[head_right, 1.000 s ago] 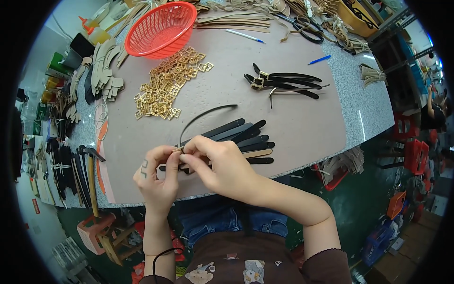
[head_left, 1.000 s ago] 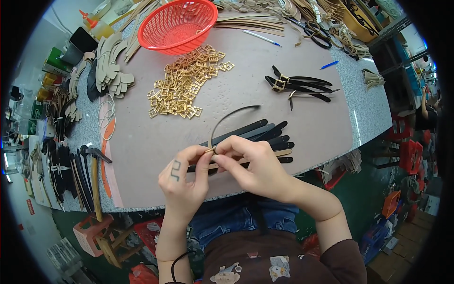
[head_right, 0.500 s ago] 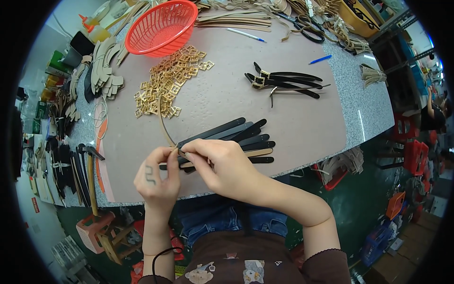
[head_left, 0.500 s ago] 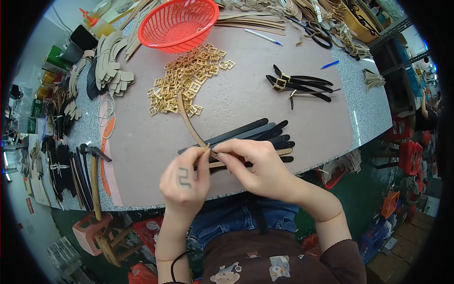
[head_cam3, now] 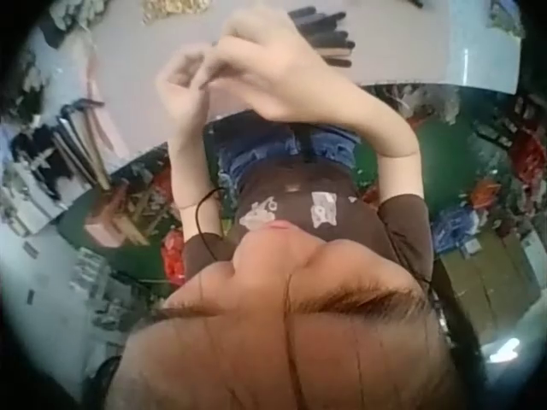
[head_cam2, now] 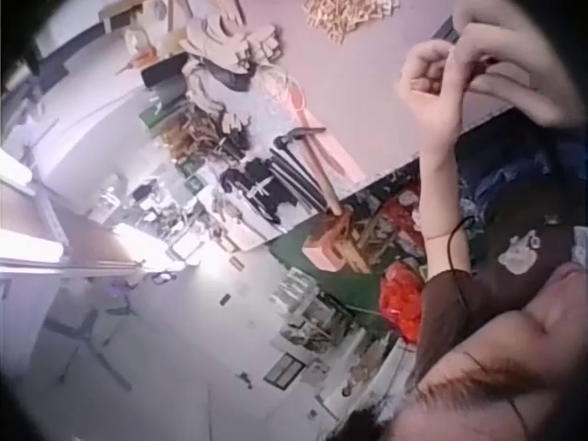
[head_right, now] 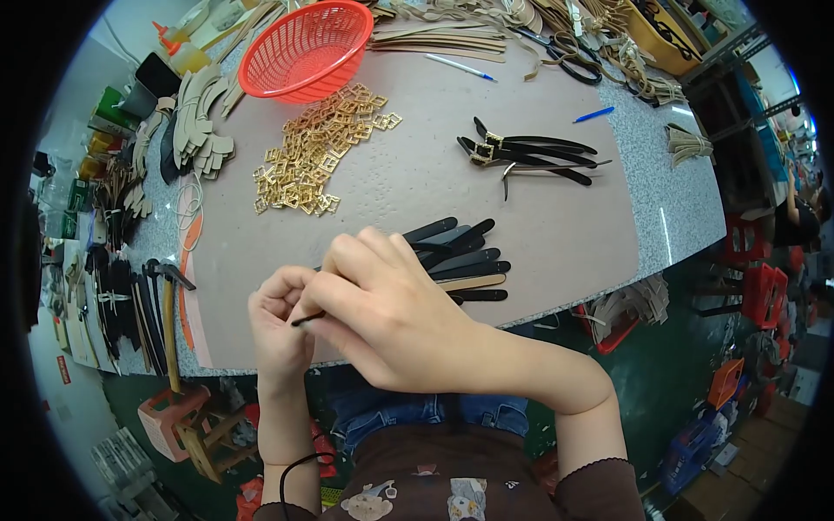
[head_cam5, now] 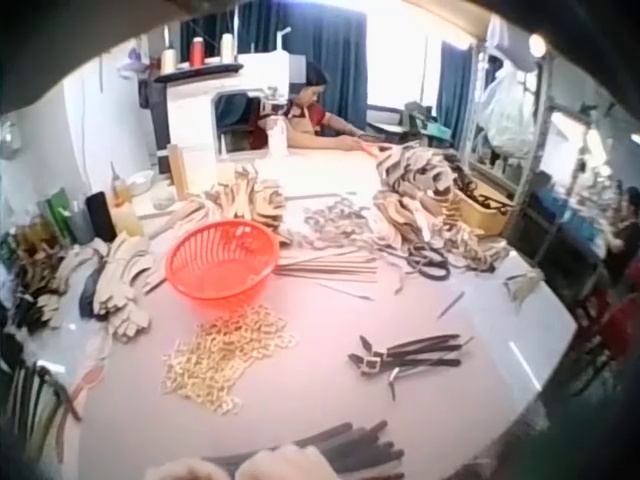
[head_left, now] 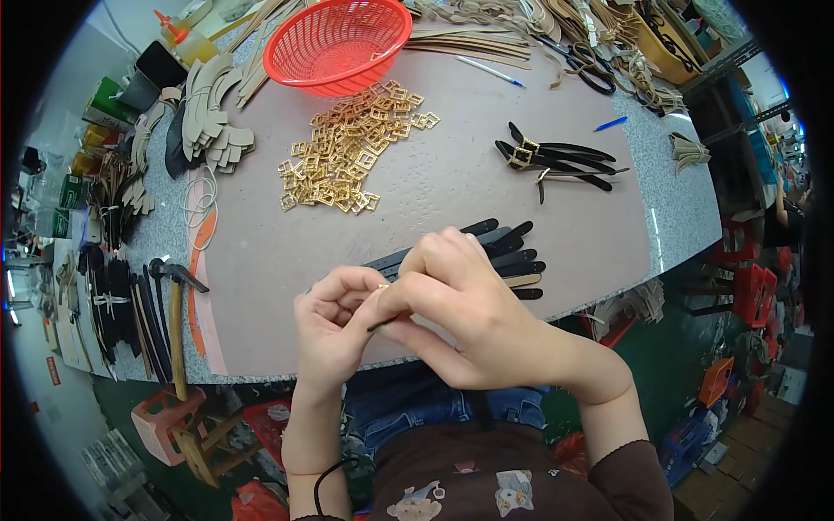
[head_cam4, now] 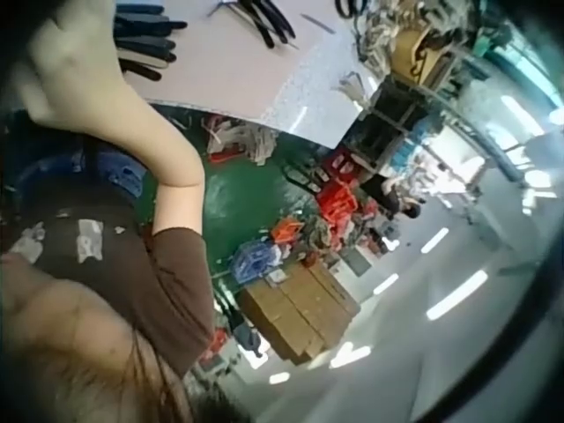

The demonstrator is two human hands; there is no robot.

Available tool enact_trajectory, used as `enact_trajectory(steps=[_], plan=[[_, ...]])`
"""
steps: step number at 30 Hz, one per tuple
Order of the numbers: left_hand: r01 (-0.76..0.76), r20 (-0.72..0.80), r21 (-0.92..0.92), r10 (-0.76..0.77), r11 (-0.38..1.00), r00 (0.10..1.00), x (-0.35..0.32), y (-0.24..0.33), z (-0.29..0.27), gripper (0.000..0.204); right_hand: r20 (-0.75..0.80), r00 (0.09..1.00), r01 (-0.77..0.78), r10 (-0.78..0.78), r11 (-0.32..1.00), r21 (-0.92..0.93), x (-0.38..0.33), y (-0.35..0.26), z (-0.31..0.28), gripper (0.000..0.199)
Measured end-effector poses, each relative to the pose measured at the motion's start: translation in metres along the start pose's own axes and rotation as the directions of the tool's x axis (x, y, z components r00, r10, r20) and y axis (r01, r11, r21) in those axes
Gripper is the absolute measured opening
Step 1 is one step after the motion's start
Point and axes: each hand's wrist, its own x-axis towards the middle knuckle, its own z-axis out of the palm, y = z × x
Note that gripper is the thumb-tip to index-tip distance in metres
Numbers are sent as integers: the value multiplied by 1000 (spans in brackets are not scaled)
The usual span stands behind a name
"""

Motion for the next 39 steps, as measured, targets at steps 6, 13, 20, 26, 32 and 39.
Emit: enact_trajectory(steps=[6,13,20,26,32,39], plan=[[20,-162,193,12,981,987,-8,0,10,12,109,917,-400,385,873,281,-11,8,6,17],[79,-111,118,-66,990,992,-6,-4,8,14,93,897,-435,432,827,355,-14,14,8,16],[74,30,297,-87,952,996,-8,1,-7,14,181,904,-427,388,840,336,-15,14,-1,12],[-103,97,-25,105,994,990,-6,-3,1,10,179,979,-121,98,986,118,-12,21,-11,8],[-10,-4,222,11,975,1000,16,0,7,6,164,986,57,-28,983,-177,-17,31,-27,8],[-190,59,836,260,514,964,73,-6,-20,8,-306,948,-259,82,758,-599,-33,139,-98,14]])
